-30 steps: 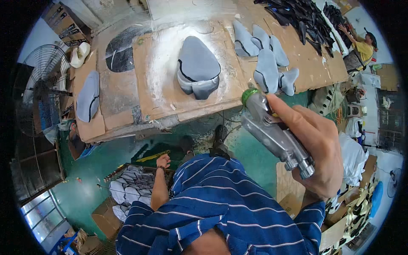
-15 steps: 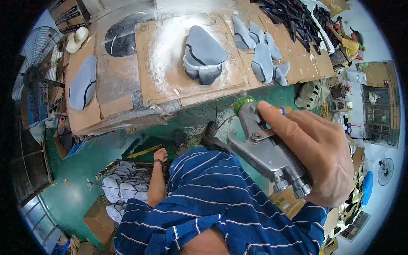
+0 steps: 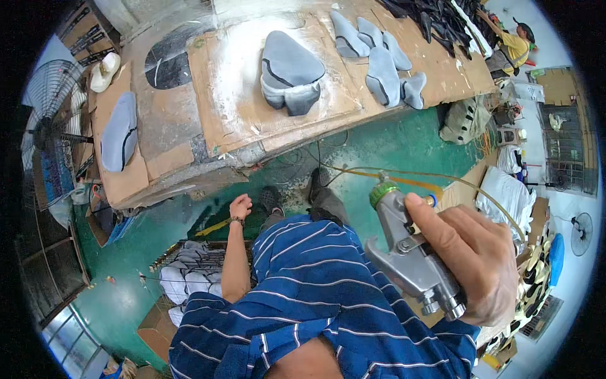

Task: Applying adhesive using a spray gun and manually assembling shoe components on a workbench.

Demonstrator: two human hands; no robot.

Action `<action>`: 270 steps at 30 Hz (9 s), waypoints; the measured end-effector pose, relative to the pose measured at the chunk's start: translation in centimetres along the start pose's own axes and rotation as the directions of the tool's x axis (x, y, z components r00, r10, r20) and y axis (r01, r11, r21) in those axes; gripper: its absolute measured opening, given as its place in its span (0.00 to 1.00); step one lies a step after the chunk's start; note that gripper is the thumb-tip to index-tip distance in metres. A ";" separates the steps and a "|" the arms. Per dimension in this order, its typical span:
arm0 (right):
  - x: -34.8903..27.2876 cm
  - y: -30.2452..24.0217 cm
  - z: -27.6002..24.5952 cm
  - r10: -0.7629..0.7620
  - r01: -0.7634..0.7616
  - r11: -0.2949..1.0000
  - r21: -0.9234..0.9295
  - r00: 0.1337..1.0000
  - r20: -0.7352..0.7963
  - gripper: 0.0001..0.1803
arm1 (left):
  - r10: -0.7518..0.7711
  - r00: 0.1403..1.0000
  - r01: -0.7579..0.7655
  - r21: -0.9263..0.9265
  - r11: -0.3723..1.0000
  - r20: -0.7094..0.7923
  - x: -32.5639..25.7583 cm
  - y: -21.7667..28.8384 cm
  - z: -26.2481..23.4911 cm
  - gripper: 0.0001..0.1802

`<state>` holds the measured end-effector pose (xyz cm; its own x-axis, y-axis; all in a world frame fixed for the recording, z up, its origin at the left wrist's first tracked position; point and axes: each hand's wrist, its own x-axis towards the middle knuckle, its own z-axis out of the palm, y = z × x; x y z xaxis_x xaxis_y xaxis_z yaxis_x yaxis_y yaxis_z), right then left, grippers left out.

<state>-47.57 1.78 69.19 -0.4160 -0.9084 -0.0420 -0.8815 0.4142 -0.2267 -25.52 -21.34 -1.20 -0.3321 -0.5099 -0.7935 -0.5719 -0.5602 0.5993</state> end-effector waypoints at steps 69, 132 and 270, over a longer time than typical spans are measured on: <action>-5.4 33.0 5.9 0.169 -0.085 0.721 0.688 0.984 -0.055 0.38 | 0.920 0.165 -0.729 0.672 -0.128 0.355 -11.6 47.2 26.2 0.22; 33.6 18.6 36.7 0.458 -0.315 -0.252 0.915 0.794 0.400 0.11 | 0.699 0.700 -0.568 -0.478 0.670 0.147 -3.7 52.6 8.0 0.20; 29.7 28.5 27.5 -0.182 -0.483 -0.344 0.805 0.875 0.448 0.30 | 0.512 0.849 -0.131 -0.991 -0.042 -0.134 -14.3 51.3 19.1 0.13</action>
<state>-78.90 -15.01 34.68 -0.1040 -0.8960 -0.4316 0.6844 0.2504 -0.6847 -64.41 -30.32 38.83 -0.4744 -0.8066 -0.3526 0.8104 -0.5566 0.1831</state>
